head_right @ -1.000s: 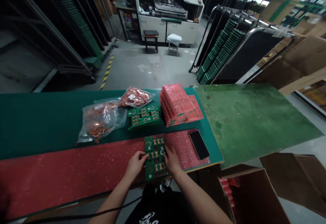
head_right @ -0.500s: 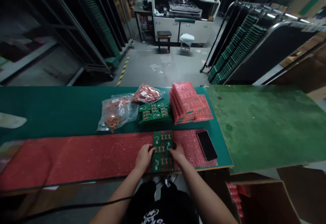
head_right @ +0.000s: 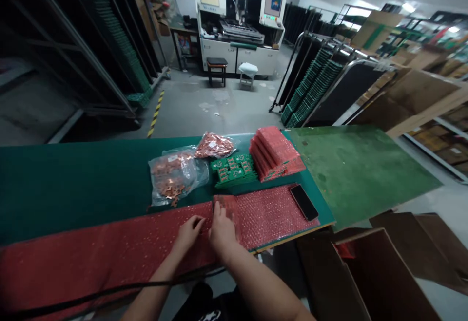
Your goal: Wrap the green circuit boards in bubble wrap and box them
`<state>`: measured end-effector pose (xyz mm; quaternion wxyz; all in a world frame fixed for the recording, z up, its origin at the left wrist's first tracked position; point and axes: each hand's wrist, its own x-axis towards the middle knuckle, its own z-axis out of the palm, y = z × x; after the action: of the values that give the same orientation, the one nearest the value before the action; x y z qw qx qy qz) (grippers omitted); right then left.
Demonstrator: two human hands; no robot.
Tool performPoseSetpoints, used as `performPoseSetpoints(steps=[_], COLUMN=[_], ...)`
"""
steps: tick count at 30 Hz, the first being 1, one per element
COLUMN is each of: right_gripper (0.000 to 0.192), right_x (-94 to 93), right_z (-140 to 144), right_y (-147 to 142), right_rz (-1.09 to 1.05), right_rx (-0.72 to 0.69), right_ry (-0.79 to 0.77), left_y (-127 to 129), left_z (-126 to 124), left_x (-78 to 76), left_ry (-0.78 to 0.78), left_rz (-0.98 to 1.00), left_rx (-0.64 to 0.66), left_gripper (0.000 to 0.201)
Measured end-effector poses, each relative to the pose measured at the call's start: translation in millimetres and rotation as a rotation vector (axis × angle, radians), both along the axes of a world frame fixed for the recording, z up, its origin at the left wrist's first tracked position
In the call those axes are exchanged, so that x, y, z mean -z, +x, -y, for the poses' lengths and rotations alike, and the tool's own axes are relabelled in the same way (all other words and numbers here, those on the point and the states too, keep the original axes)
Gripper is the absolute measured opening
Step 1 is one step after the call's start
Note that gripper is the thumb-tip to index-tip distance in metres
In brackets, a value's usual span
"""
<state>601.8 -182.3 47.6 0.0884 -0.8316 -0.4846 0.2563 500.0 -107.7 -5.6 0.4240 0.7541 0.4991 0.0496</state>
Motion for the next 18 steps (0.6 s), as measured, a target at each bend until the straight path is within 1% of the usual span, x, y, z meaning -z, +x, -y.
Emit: performPoseSetpoints(steps=[2,3,5,6,7,8,10,12,13,14,15,17,18], right_gripper=[0.074,0.072,0.072,0.072,0.071,0.065,0.043,0.024,0.019,0.018,0.022,0.034,0.039], right_x=[12.0,19.1,32.6,38.0,42.1,44.8,45.8,42.6,40.4,38.3,36.7,35.8,36.5], right_z=[-11,-14,-15,-15,-14,-15,-19,-31,-40,-50,-60,-79,-87], right_y=[-23,-31,-40,-40,-37,-31,-8,26,45,63,80,106,115], right_rz=[0.065,0.07,0.013,-0.054,-0.155,-0.268,-0.442,-0.491,-0.481,-0.482,-0.502,-0.575,-0.618], right_rx=[-0.023,-0.024,-0.011,0.002,0.05,0.135,0.372,0.613,0.705,0.792,0.878,1.028,1.085], right_ry=[-0.082,-0.11,-0.125,-0.097,-0.036,0.042,0.201,0.295,0.311,0.318,0.317,0.289,0.273], left_y=[-22,-29,-36,-36,-36,-35,-34,-34,-34,-35,-36,-37,-37], left_z=[-11,-13,-13,-10,-7,-3,4,8,8,8,8,6,6], left_x=[8.6,13.4,22.5,26.4,29.8,32.8,38.0,42.6,44.6,46.4,48.1,50.5,51.2], left_ry=[-0.046,-0.049,-0.027,-0.019,-0.014,-0.008,0.021,0.07,0.089,0.099,0.099,0.085,0.079], left_rz=[0.075,0.122,0.214,0.246,0.262,0.264,0.248,0.244,0.242,0.237,0.232,0.227,0.232], left_rx=[-0.045,-0.042,0.03,0.079,0.126,0.16,0.191,0.196,0.195,0.191,0.19,0.191,0.19], left_gripper=[0.02,0.021,0.026,0.03,0.032,0.035,0.038,0.04,0.04,0.04,0.04,0.041,0.041])
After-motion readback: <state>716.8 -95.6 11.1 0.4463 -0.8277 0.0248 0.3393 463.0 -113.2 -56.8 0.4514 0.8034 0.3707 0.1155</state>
